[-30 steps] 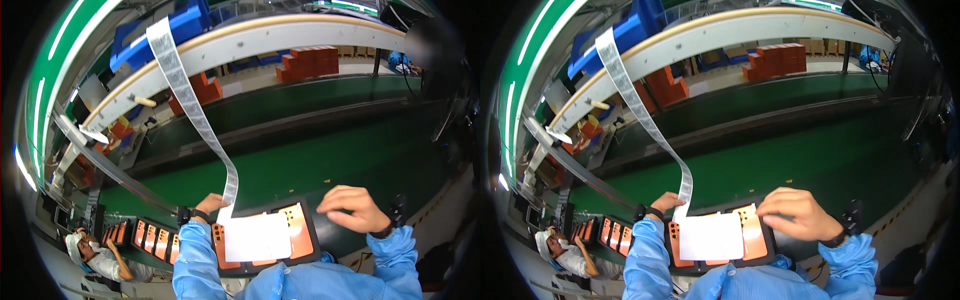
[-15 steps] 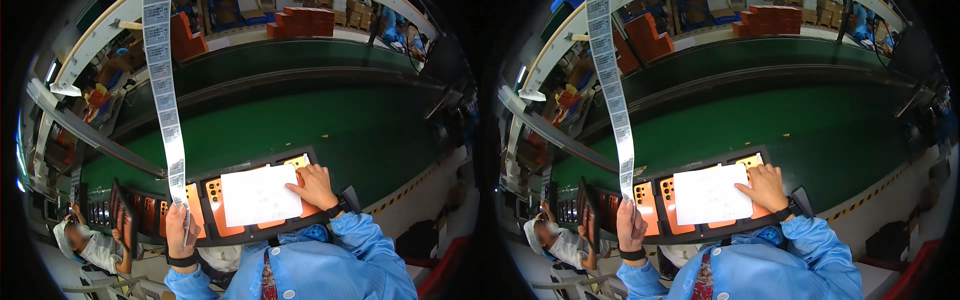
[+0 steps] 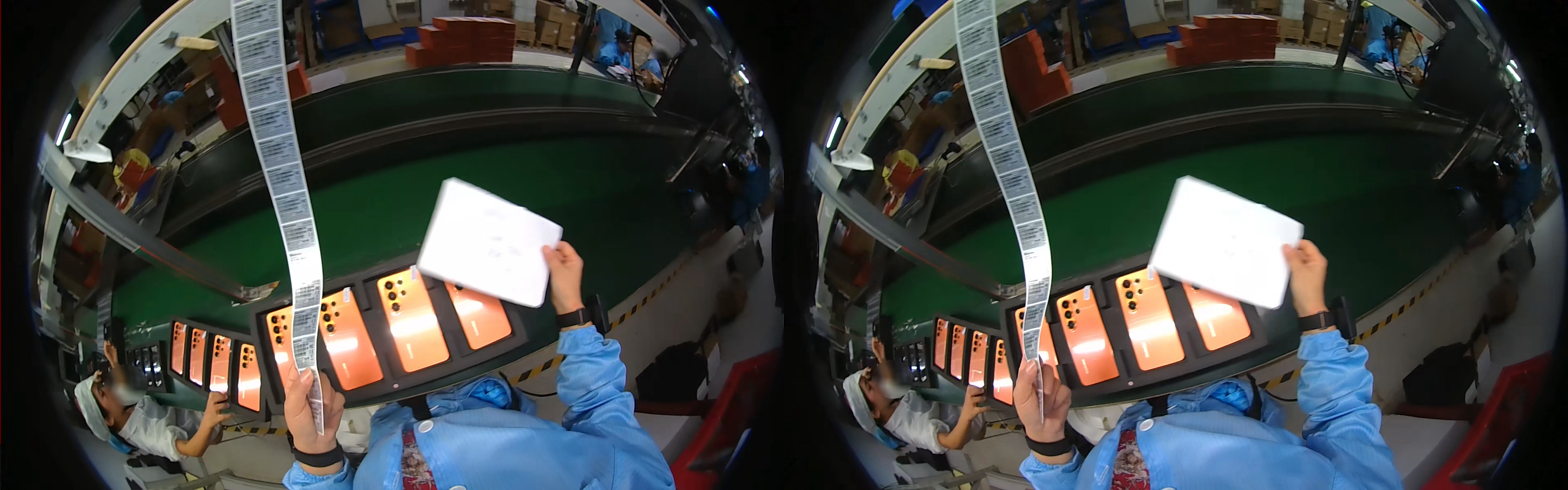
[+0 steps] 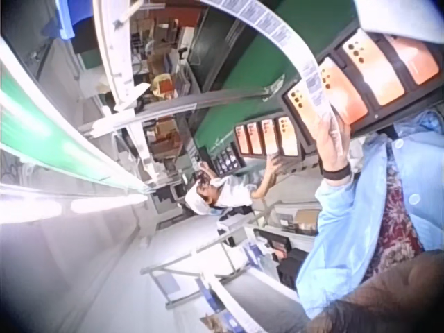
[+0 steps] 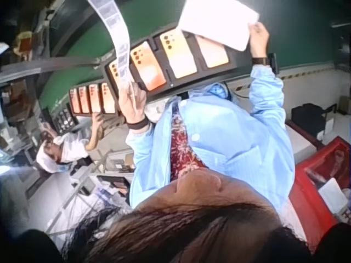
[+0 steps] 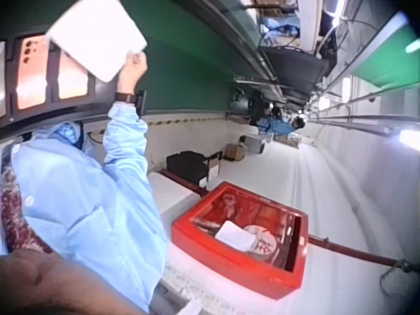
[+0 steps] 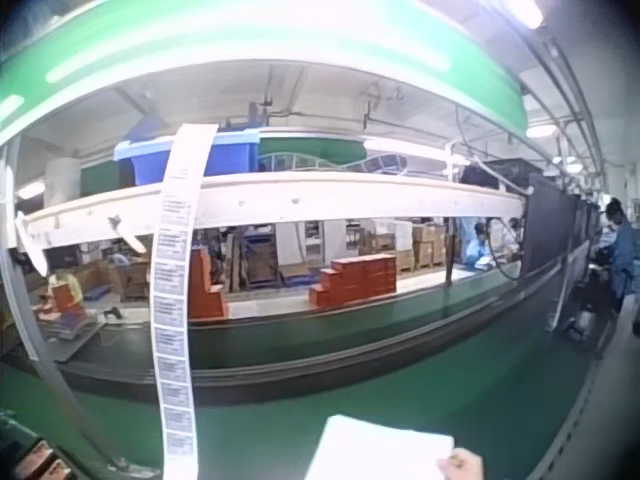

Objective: Applying stickers and protective films to the back of smartphone devices on an assembly line.

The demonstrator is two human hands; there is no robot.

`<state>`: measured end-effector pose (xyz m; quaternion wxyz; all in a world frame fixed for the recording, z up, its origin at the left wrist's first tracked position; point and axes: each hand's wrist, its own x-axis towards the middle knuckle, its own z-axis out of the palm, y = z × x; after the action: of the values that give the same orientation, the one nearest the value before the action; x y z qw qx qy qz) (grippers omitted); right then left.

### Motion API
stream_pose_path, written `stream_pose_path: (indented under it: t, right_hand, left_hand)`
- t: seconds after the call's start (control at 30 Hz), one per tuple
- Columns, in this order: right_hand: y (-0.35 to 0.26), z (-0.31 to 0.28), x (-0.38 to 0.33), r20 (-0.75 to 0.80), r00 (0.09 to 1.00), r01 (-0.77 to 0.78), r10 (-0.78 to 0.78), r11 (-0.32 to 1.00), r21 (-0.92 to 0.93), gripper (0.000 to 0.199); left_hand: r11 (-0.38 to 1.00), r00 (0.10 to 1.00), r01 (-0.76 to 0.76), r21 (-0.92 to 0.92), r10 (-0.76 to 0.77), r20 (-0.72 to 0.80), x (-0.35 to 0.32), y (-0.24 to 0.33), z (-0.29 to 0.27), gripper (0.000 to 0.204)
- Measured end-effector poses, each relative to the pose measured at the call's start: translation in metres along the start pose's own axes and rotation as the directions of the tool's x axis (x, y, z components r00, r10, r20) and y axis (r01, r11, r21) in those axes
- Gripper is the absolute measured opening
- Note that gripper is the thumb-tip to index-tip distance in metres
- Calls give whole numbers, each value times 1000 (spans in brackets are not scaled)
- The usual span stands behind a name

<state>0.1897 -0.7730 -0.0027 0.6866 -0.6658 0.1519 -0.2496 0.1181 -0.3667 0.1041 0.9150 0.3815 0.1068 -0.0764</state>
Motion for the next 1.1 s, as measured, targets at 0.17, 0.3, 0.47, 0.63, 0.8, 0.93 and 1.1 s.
stream_pose_path:
  t: [0.17, 0.3, 0.47, 0.63, 0.8, 0.93, 1.1]
  right_hand:
    - [88, -126, 1, -183, 978, 15, -96, 917, -398, 7]
    - [146, -139, -30, -312, 948, -134, -63, 810, -571, 11]
    - [171, -126, -48, -290, 957, -215, -4, 662, -718, 15]
    - [167, -131, -40, -365, 913, -107, -180, 760, -641, 24]
    - [-6, -44, -49, 17, 994, 110, -110, 948, -299, 13]
    - [-101, 36, -84, 734, 611, 488, -297, 871, -53, 32]
    - [-111, 76, -101, 795, 511, 532, -326, 846, 5, 35]
  left_hand:
    - [994, 991, 107, 18, -108, 78, 0, -22, 18, 13]
    - [984, 985, 120, 132, -135, 108, 7, -40, 52, 20]
    - [958, 991, 136, 253, -130, -39, 15, -62, 85, 17]
    - [952, 996, 69, 298, -84, 37, 22, -81, 86, 16]
    - [867, 995, 26, 497, -69, 67, 24, -87, 81, 20]
    - [822, 985, 33, 568, -123, 121, 25, -82, 72, 25]
    - [845, 972, 68, 531, -177, 157, 23, -73, 65, 28]
